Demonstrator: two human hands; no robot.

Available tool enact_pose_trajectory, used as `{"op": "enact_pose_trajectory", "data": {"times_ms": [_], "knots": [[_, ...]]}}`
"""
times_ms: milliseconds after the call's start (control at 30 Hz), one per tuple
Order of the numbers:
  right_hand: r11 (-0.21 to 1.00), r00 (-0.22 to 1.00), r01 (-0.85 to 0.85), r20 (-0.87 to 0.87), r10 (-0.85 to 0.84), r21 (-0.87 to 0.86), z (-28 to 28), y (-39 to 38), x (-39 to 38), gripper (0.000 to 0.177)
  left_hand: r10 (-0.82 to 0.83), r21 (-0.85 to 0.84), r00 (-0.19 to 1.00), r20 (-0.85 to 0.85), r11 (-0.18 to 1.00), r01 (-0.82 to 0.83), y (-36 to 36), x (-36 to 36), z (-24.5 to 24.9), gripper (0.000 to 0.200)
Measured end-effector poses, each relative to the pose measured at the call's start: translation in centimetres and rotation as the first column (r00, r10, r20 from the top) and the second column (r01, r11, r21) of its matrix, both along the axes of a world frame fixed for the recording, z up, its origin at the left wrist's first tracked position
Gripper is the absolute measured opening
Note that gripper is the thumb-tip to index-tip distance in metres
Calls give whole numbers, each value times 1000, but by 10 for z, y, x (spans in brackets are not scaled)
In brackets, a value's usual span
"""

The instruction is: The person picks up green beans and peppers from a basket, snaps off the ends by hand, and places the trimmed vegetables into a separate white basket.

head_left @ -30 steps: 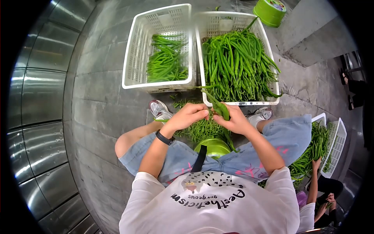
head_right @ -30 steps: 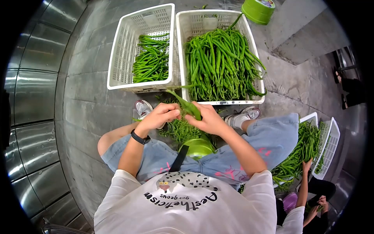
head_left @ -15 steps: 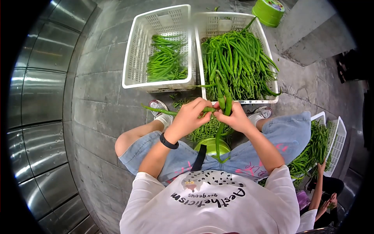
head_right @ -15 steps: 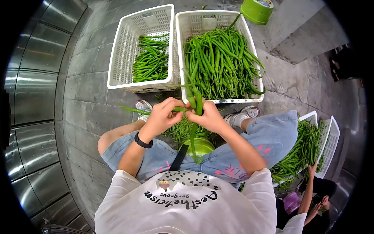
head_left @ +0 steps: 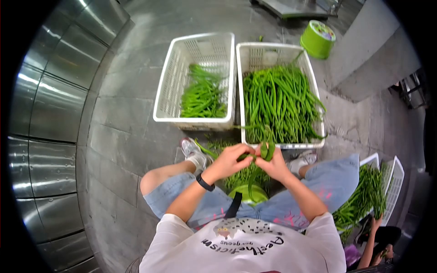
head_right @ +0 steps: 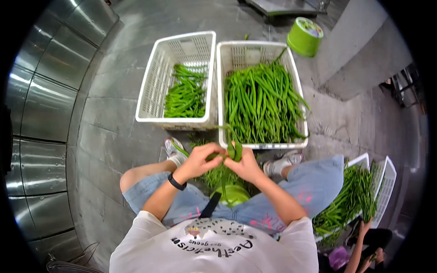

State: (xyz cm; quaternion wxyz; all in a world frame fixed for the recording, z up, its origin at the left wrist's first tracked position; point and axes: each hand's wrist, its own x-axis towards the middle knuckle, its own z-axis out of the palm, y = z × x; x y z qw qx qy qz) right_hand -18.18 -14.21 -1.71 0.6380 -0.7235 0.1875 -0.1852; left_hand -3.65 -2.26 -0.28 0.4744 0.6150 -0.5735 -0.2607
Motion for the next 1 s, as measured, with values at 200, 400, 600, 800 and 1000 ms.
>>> {"op": "enact_pose_trajectory", "data": {"times_ms": [200, 400, 600, 800, 1000], "knots": [[968, 996, -56, 83, 37, 244, -1, 0, 2, 9, -45, 74, 951, -306, 995, 71, 3, 6, -7, 14], [981, 993, -96, 78, 83, 167, 16, 2, 5, 12, -27, 79, 661, -750, 988, 130, 9, 13, -8, 17], [936, 958, -286, -50, 281, -208, -5, 14, 10, 23, 119, -19, 463, -878, 959, -282, 12, 49, 9, 19], [944, 941, -198, -218, 259, 265, 0, 13, 28, 30, 170, 28, 336, -926, 921, -389, 23, 74, 5, 33], [692, 858, -367, -61, 510, 621, 33, -2, 70, 38, 47, -41, 399, -916, 977, -210, 13, 63, 6, 42]]}}
